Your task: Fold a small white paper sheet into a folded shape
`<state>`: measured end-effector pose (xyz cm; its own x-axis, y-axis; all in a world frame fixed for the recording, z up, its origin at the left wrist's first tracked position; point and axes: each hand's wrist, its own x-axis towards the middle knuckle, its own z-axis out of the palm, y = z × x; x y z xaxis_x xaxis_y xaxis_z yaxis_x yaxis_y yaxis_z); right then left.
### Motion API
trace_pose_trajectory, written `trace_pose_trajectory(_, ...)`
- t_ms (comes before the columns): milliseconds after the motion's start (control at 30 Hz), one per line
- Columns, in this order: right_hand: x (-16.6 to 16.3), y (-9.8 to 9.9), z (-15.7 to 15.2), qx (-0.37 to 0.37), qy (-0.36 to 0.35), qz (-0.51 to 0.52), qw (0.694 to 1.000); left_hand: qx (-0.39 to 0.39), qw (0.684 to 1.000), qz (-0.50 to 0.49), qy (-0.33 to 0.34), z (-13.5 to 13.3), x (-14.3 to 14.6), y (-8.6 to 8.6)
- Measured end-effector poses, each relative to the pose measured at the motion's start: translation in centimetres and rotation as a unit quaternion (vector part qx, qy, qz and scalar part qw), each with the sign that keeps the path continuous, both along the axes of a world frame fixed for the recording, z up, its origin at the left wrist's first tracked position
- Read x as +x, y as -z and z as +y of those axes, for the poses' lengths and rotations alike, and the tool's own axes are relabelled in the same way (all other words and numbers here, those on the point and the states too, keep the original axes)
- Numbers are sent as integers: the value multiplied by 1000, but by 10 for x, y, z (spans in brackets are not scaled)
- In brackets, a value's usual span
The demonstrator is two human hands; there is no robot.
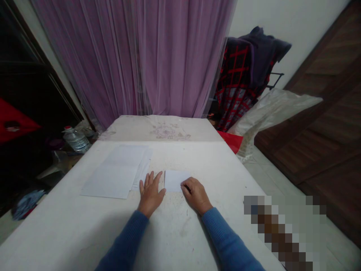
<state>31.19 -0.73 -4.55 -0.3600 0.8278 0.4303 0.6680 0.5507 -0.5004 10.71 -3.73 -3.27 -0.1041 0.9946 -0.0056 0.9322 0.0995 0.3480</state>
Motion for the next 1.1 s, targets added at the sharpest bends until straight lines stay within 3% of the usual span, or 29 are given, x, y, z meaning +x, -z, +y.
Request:
trace_pose_trajectory(267,-9,-4,-38,48,37,-45,997,121,989,-14,88,-11,3,0)
trace_pose_trajectory(500,-24,-7,-71,13,37,-159,987,276,941,44,194,-31,14,4)
trace_pose_trajectory(833,-26,-11,-72,-36,54,-191,979,275,941,74,183,-42,19,4)
trace_pose_trajectory(1100,-30,-13,-76,-54,124,-196,971,306,935,62,165,-45,21,5)
